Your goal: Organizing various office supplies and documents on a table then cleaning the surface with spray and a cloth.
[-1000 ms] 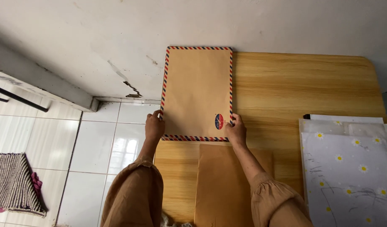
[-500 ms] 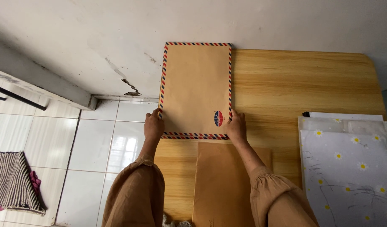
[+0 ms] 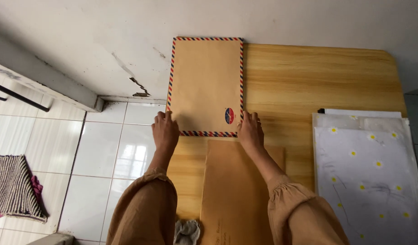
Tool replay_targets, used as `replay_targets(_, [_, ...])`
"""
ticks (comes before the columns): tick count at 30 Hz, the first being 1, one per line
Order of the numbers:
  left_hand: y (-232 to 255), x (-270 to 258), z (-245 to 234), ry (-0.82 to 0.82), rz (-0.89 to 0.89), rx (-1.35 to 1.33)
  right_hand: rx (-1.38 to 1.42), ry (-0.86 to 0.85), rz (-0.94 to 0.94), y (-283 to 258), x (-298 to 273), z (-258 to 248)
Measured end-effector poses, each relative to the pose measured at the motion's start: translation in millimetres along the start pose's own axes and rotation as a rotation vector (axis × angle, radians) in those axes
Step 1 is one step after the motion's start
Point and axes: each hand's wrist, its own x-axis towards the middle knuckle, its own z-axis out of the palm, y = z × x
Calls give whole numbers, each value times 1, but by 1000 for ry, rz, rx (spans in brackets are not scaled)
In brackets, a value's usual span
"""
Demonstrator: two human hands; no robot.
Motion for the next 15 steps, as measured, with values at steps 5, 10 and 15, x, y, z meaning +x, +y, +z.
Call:
replay_targets(5, [28,-46,14,37,296,1,-166,69,-223,13,-39,-5])
replay_targets(10, [59,-94,23,30,427,18,-182,79,-330,37,-83,-15])
replay_targets(15, [57,-166,35,-209,223,111,-205,-59,-102,97,-143,-17])
